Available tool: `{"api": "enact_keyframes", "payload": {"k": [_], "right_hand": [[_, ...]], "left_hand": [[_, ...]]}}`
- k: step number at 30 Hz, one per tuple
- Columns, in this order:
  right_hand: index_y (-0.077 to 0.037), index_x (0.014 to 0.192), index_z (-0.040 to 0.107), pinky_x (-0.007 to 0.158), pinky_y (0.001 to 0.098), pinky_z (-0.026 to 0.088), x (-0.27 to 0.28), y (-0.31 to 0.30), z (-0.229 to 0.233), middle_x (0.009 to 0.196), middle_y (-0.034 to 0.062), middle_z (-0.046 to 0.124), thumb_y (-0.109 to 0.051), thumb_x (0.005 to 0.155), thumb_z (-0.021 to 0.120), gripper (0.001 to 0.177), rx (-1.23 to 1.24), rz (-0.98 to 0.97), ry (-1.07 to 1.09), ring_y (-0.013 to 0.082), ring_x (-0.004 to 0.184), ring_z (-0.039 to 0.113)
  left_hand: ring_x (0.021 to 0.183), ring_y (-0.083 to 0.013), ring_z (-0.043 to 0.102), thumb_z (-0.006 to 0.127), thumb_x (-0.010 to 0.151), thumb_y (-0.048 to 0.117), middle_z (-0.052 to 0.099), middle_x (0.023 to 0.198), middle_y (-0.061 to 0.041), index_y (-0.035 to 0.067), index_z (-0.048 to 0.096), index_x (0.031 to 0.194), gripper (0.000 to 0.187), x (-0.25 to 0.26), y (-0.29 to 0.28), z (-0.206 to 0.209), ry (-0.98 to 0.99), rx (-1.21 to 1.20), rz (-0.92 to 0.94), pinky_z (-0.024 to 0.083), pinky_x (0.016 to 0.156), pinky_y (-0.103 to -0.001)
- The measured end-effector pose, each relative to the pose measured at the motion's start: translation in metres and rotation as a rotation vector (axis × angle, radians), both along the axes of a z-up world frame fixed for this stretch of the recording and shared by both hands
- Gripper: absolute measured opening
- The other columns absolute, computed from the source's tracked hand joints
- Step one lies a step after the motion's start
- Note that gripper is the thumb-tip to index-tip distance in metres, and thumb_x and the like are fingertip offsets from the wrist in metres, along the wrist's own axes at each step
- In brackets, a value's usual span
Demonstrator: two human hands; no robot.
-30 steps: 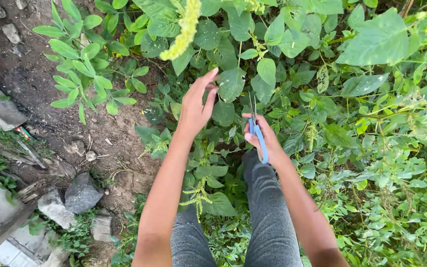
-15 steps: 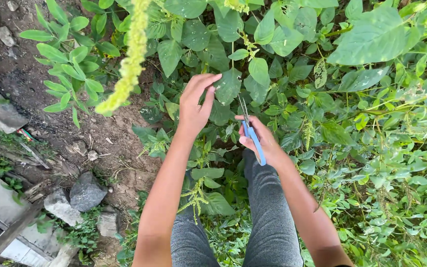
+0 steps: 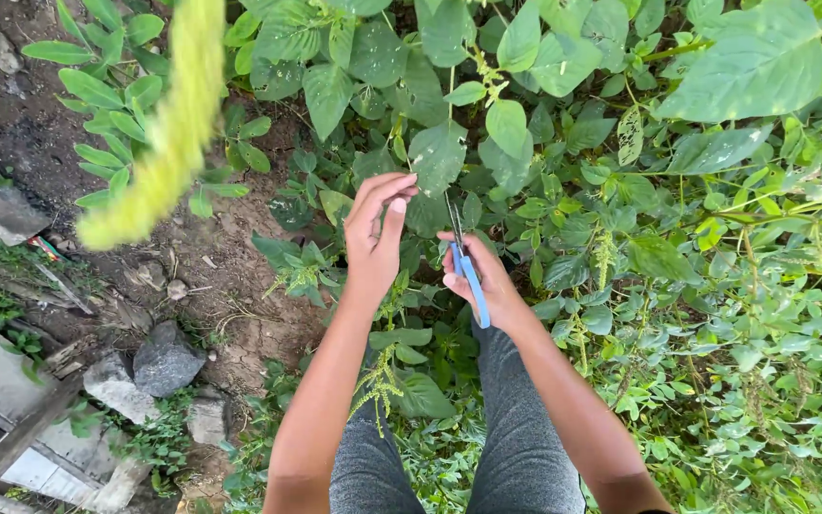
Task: Prune or harvest leaves from wild plants using scissors.
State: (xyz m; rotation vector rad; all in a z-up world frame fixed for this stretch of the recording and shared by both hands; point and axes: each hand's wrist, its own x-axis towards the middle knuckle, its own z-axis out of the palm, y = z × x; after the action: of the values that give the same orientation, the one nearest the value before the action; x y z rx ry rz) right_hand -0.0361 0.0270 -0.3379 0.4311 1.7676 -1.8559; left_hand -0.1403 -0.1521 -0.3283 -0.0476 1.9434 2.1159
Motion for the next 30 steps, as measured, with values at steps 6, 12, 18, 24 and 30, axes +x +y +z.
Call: {"api": "enact_keyframes", "payload": {"k": [6, 12, 18, 24, 30], "right_hand": [[-0.009, 0.143, 0.053, 0.087, 0.0282, 0.052, -0.006, -0.006, -0.003, 0.105, 0.0011, 0.056, -0.022, 0.094, 0.072, 0.055, 0.021, 0.009, 0.081, 0.0119, 0.095, 0.058], [-0.010, 0.143, 0.054, 0.080, 0.0265, 0.050, -0.020, -0.013, -0.001, 0.101, 0.0002, 0.055, -0.024, 0.094, 0.073, 0.055, 0.058, -0.008, 0.022, 0.0101, 0.090, 0.055], [-0.011, 0.143, 0.054, 0.077, 0.0240, 0.050, -0.037, -0.019, 0.012, 0.101, -0.0008, 0.055, -0.024, 0.094, 0.073, 0.055, 0.013, -0.030, -0.042, 0.0081, 0.089, 0.054], [-0.014, 0.136, 0.064, 0.070, 0.0244, 0.047, -0.045, -0.022, 0.012, 0.089, -0.0021, 0.057, -0.021, 0.090, 0.078, 0.049, 0.134, 0.043, 0.017, 0.0077, 0.078, 0.053], [-0.013, 0.135, 0.065, 0.071, 0.0237, 0.047, -0.046, -0.020, 0.007, 0.087, -0.0037, 0.054, -0.015, 0.090, 0.079, 0.047, 0.135, 0.040, 0.125, 0.0070, 0.078, 0.052]], "left_hand": [[0.117, -0.0192, 0.064, 0.052, 0.107, 0.001, 0.062, 0.128, -0.011, -0.002, 0.065, 0.127, 0.024, 0.010, -0.005, -0.003, 0.028, -0.009, 0.048, 0.052, 0.107, -0.033], [0.116, -0.0193, 0.064, 0.053, 0.107, -0.001, 0.062, 0.126, -0.011, -0.002, 0.065, 0.125, 0.022, 0.011, -0.012, -0.008, -0.014, -0.036, 0.072, 0.051, 0.106, -0.032], [0.128, -0.0220, 0.059, 0.054, 0.106, 0.002, 0.056, 0.138, -0.012, 0.001, 0.059, 0.133, 0.027, 0.023, -0.014, -0.019, 0.037, -0.010, 0.097, 0.051, 0.110, -0.036], [0.130, -0.0234, 0.058, 0.057, 0.105, 0.007, 0.055, 0.142, -0.012, 0.004, 0.057, 0.136, 0.030, 0.025, -0.017, -0.014, 0.089, -0.142, 0.096, 0.053, 0.109, -0.036], [0.133, -0.0245, 0.056, 0.056, 0.107, 0.007, 0.054, 0.142, -0.013, 0.004, 0.057, 0.137, 0.030, 0.029, -0.021, -0.015, 0.078, -0.105, 0.131, 0.051, 0.111, -0.037]]}}
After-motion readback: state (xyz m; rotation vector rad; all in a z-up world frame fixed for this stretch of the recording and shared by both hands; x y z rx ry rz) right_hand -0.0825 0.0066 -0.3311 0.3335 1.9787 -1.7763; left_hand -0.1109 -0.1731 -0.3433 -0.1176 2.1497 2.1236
